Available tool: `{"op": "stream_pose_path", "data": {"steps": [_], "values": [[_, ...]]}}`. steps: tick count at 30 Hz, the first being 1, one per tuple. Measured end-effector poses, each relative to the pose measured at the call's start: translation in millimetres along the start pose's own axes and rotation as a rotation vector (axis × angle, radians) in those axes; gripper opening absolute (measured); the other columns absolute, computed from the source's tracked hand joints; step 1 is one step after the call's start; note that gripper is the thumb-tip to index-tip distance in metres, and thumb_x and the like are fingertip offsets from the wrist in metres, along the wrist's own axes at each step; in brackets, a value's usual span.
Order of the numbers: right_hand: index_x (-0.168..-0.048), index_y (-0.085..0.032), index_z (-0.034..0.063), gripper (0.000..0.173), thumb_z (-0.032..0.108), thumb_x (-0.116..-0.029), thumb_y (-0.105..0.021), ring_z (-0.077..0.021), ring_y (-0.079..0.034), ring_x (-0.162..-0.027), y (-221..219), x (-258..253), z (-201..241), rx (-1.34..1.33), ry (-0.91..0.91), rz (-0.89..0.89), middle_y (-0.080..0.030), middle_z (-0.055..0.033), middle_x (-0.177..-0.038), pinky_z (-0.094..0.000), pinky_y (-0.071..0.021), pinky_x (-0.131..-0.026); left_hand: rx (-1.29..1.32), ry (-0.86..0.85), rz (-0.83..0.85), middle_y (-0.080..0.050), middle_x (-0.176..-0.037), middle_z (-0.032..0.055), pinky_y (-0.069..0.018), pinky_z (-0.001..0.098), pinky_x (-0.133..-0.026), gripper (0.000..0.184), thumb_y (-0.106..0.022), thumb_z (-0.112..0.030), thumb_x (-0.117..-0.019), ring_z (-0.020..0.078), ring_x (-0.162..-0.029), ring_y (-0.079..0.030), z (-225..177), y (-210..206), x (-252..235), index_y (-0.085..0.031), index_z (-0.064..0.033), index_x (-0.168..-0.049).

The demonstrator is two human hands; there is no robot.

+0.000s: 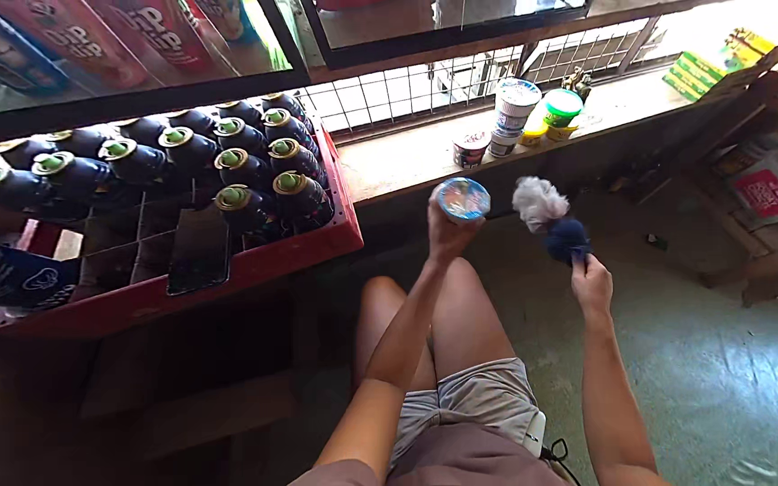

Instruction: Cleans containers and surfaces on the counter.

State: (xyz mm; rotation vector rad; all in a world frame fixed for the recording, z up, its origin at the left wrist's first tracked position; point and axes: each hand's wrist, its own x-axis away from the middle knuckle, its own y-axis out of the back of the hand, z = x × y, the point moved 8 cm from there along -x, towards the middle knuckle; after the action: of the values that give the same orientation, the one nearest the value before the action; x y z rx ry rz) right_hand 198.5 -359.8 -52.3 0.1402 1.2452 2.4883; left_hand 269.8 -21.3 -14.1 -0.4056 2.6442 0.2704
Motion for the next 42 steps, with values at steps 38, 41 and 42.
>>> {"op": "stream_pose_path", "data": {"steps": [38,41,42], "values": [[-0.110,-0.072,-0.0048,0.035,0.023,-0.1063,-0.052,-0.0382,-0.071,-0.096,19.5,-25.6,54.8,-0.026,0.095,-0.088,-0.073,-0.0249,-0.098,-0.0592,-0.0519,-0.088,0.110,0.064,0.122,-0.053,-0.142,0.0201,-0.0494,0.0448,-0.109,0.110,-0.097,-0.015,-0.0583,0.0272,-0.129,-0.056,22.6,-22.7,10.2,-0.036,-0.0044,-0.149],[-0.097,-0.068,-0.0064,0.023,0.010,-0.1013,-0.053,0.0069,-0.058,-0.071,14.3,-3.8,87.6,-0.482,0.435,-0.018,-0.066,0.0017,-0.079,-0.0145,-0.0511,-0.070,0.077,0.105,0.113,-0.053,-0.141,0.0212,-0.0482,0.0443,-0.110,0.105,-0.096,-0.014,-0.0605,0.0282,-0.130,-0.055,20.8,-5.7,10.1,-0.038,-0.0020,-0.148],[-0.095,-0.069,-0.0067,0.024,0.011,-0.0995,-0.052,0.0054,-0.057,-0.068,4.9,7.8,97.1,-0.485,0.493,0.070,-0.065,0.0006,-0.076,-0.0168,-0.0498,-0.067,0.037,0.122,0.131,-0.054,-0.139,0.0227,-0.0475,0.0446,-0.110,0.098,-0.094,-0.013,-0.0636,0.0292,-0.129,-0.056,12.8,-1.9,10.9,-0.041,0.0013,-0.146]]}}
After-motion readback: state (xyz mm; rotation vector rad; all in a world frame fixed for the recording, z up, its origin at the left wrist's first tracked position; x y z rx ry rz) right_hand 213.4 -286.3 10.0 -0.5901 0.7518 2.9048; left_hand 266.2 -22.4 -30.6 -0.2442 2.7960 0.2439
